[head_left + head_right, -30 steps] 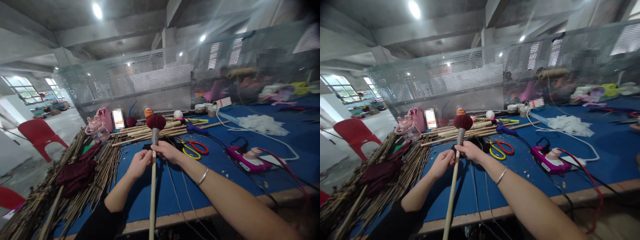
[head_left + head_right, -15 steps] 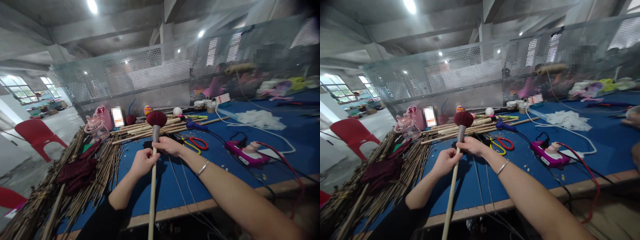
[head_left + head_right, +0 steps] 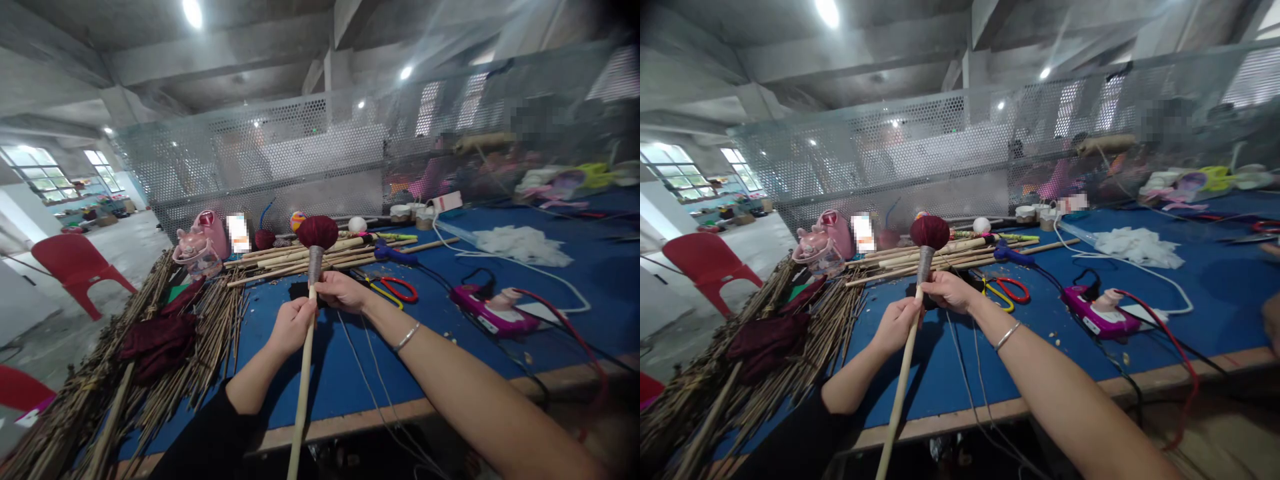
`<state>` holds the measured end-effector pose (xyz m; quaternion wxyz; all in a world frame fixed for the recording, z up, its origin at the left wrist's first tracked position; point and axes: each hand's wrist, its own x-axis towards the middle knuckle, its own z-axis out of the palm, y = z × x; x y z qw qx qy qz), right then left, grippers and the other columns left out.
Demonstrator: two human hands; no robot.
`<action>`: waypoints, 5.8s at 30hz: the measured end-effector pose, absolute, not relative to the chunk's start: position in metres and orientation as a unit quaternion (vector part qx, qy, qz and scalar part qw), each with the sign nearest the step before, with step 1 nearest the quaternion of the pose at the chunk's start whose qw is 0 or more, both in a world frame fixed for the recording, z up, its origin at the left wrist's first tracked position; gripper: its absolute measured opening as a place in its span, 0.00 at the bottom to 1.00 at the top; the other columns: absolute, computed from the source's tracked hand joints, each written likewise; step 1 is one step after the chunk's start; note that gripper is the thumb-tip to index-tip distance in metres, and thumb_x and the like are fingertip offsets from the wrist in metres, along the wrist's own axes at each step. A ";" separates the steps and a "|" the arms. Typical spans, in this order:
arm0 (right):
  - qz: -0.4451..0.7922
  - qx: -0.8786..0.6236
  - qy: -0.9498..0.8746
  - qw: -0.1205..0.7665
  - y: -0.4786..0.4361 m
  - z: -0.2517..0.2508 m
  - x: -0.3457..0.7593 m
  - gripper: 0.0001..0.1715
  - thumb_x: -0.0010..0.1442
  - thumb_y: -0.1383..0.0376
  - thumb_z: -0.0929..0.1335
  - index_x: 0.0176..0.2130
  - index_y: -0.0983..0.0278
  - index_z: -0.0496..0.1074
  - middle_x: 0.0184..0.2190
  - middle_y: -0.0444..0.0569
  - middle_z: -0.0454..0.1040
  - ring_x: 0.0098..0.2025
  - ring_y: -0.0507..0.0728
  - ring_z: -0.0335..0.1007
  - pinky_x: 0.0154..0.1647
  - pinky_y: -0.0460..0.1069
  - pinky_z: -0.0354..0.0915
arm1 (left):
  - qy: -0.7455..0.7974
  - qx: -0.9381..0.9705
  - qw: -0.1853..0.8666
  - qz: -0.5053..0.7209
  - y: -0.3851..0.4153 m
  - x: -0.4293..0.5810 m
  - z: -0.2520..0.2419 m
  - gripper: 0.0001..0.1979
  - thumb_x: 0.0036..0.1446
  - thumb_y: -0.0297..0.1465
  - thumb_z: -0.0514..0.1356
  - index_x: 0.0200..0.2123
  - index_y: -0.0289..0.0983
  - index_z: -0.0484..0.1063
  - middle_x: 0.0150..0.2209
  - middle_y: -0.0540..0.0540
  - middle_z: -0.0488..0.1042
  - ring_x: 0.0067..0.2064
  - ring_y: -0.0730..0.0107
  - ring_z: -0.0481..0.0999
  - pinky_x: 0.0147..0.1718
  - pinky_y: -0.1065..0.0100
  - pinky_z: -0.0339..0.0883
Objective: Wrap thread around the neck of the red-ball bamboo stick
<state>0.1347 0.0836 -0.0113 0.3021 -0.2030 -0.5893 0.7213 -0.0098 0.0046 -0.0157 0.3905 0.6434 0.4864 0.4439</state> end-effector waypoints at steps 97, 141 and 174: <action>0.700 -0.220 -0.615 0.288 0.077 -0.016 0.126 0.19 0.49 0.55 0.69 0.29 0.69 0.66 0.17 0.40 0.63 0.13 0.43 0.45 0.13 0.43 0.36 | 0.402 0.480 0.685 0.372 0.009 -0.032 -0.004 0.19 0.43 0.38 0.66 0.35 0.32 0.69 0.32 0.40 0.75 0.30 0.68 0.76 0.25 0.72 0.65; 0.673 -0.228 -0.643 0.285 0.074 -0.006 0.131 0.21 0.47 0.54 0.70 0.30 0.69 0.66 0.17 0.40 0.63 0.14 0.43 0.46 0.14 0.42 0.40 | 0.393 0.485 0.676 0.392 0.006 -0.030 -0.003 0.18 0.42 0.37 0.66 0.35 0.31 0.69 0.29 0.42 0.75 0.28 0.69 0.76 0.27 0.70 0.67; 0.679 -0.237 -0.619 0.316 0.067 -0.003 0.124 0.21 0.45 0.55 0.71 0.29 0.69 0.64 0.14 0.36 0.60 0.13 0.42 0.45 0.15 0.43 0.38 | 0.438 0.522 0.609 0.405 0.007 -0.034 -0.002 0.17 0.40 0.37 0.67 0.28 0.32 0.66 0.23 0.49 0.70 0.22 0.77 0.70 0.22 0.74 0.63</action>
